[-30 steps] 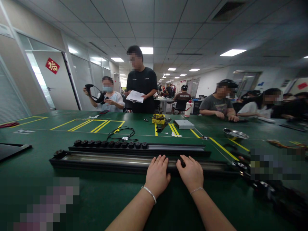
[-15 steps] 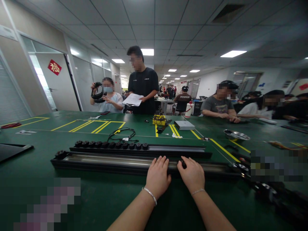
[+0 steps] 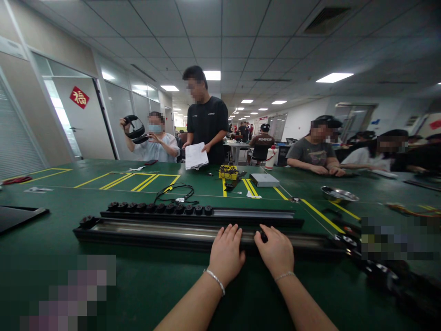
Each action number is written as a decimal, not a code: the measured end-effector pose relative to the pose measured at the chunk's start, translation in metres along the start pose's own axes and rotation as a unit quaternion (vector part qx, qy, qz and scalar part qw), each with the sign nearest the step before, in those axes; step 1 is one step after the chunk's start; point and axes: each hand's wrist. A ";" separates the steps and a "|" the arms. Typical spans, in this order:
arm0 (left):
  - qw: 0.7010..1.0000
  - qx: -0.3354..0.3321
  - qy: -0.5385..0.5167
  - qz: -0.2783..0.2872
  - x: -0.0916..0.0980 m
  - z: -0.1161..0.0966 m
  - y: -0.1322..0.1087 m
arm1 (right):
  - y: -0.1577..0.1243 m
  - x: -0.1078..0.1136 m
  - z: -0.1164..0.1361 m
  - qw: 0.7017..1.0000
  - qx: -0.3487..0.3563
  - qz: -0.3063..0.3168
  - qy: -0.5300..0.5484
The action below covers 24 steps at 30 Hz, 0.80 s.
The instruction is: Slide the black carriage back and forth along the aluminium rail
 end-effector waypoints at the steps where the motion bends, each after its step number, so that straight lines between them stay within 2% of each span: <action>1: 1.000 0.000 -0.001 -0.003 0.000 0.000 0.000 | 0.000 0.000 0.000 1.000 0.001 0.000 -0.001; 16: 1.000 0.000 -0.003 -0.007 -0.003 0.001 -0.001 | 0.000 0.000 0.000 1.000 -0.001 0.003 0.001; 24: 1.000 -0.004 -0.003 -0.014 -0.004 0.002 0.000 | -0.001 -0.001 0.000 1.000 -0.026 -0.003 0.001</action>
Point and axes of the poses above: each hand's wrist, its own y-axis towards the middle knuckle, its own x-axis out of the back of the hand, z = x × y, and after that the axes turned 13 degrees about -x, right-handed
